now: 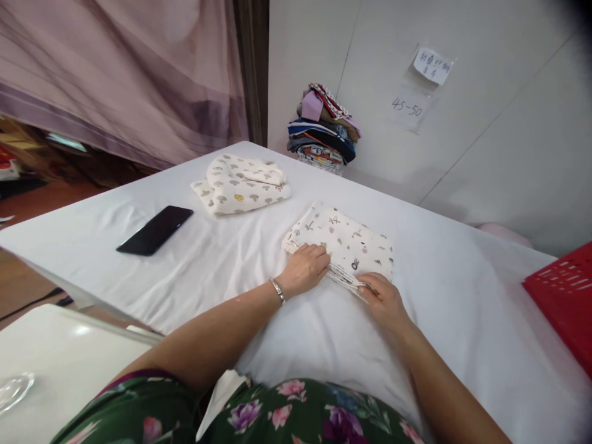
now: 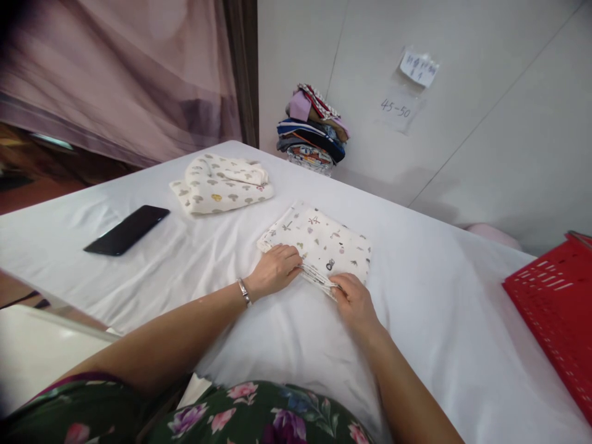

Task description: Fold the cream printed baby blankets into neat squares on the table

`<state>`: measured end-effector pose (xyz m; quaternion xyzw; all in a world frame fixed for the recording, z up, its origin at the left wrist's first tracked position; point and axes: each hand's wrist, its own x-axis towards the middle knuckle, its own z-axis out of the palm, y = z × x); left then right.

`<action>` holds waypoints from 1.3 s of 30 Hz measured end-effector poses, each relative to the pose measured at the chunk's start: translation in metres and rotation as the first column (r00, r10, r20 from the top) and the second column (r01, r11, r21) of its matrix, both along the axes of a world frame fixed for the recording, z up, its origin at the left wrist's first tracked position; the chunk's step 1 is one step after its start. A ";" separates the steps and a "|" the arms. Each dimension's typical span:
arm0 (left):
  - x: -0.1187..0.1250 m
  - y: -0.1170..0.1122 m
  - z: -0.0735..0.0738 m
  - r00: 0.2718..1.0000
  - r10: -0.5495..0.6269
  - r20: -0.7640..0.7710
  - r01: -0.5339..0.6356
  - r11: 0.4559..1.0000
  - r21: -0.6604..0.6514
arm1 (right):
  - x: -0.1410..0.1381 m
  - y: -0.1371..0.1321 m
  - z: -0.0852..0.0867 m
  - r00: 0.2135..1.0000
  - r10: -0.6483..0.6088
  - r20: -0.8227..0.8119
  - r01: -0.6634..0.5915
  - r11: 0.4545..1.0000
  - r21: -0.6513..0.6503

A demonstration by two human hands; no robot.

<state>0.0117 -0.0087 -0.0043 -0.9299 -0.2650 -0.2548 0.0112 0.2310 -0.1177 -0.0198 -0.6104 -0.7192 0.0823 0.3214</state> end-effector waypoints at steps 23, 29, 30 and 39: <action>0.000 -0.001 -0.001 0.999 -0.035 0.014 0.035 0.999 -0.007 | -0.003 -0.001 0.004 0.985 -0.040 -0.167 0.033 0.999 -0.043; 0.001 -0.004 -0.001 1.000 -0.016 -0.005 0.016 1.000 -0.010 | -0.002 -0.001 0.000 0.978 -0.064 -0.196 0.055 0.997 -0.049; 0.001 -0.004 -0.001 1.000 -0.014 -0.010 0.014 1.000 -0.014 | -0.002 0.000 0.000 0.979 -0.062 -0.195 0.053 0.997 -0.051; 0.002 -0.006 0.003 0.998 -0.032 -0.045 0.030 0.998 -0.051 | -0.002 0.000 -0.002 0.971 -0.072 -0.229 0.057 0.996 -0.071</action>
